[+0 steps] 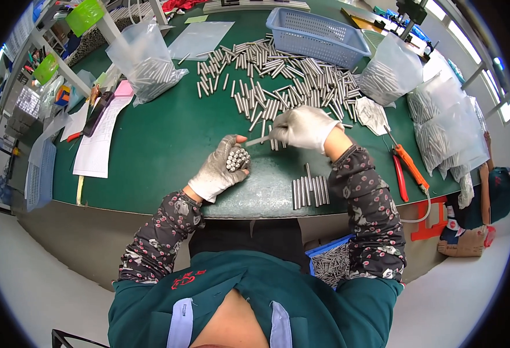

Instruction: Sanding the ends of bundles of small metal pins at a factory workbench.

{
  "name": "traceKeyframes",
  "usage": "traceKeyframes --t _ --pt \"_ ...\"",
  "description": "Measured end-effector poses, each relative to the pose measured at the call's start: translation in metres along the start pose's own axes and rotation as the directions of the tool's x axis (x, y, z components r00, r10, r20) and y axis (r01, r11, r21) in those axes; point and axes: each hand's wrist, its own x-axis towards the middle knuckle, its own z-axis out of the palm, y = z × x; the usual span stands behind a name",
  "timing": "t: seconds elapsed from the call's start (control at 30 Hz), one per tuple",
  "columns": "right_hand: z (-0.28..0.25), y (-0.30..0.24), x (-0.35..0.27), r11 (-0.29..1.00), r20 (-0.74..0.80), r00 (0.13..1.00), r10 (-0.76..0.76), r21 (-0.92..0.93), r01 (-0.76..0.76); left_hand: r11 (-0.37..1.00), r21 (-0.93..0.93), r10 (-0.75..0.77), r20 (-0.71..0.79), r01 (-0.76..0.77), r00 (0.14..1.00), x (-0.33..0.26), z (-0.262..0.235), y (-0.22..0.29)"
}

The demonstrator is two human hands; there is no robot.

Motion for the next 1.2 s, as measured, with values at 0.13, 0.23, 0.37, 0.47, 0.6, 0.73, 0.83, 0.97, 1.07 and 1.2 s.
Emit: traceKeyframes --t 0.13,0.23,0.37,0.47,0.6,0.73,0.83,0.97,1.07,1.2 --pt "0.013 -0.018 0.007 0.982 0.071 0.982 -0.177 0.073 0.172 1.0 -0.015 0.003 -0.002 -0.003 1.0 -0.003 -0.002 0.01" --pt "0.003 -0.004 0.01 0.995 0.006 0.996 -0.089 0.05 0.089 0.998 0.03 -0.047 0.006 0.047 0.999 0.0 -0.001 0.006" --pt "0.007 -0.021 0.006 0.98 0.019 0.983 -0.184 0.082 0.182 0.996 0.086 0.034 -0.038 -0.03 0.999 -0.001 0.001 0.003" --pt "0.015 0.001 0.013 0.985 -0.017 0.985 -0.171 0.035 0.171 0.998 0.06 0.019 0.0 -0.019 1.0 -0.001 -0.001 0.005" --pt "0.006 0.0 0.006 0.995 -0.081 0.993 -0.082 0.052 0.086 0.991 0.016 0.131 -0.042 -0.13 0.991 0.002 0.004 -0.013" --pt "0.013 -0.015 0.012 0.997 0.02 0.997 -0.072 0.034 0.071 0.996 -0.013 0.092 -0.031 -0.093 0.995 -0.003 0.002 -0.007" --pt "-0.004 0.002 0.01 0.998 -0.096 0.995 0.033 -0.048 -0.038 0.995 -0.007 0.096 0.007 -0.096 0.995 0.001 0.002 -0.004" --pt "0.017 -0.017 0.013 0.992 0.025 0.992 -0.122 0.036 0.121 0.993 0.017 0.115 -0.01 -0.115 0.993 -0.002 0.001 -0.002" --pt "0.005 0.008 0.011 0.993 -0.083 0.992 0.09 -0.071 -0.096 0.993 -0.083 0.086 0.023 -0.084 0.996 0.0 0.001 -0.005" --pt "0.018 -0.021 0.002 0.991 -0.04 0.996 -0.075 0.111 0.079 0.997 -0.017 0.078 0.009 -0.078 0.997 -0.004 0.001 -0.007"
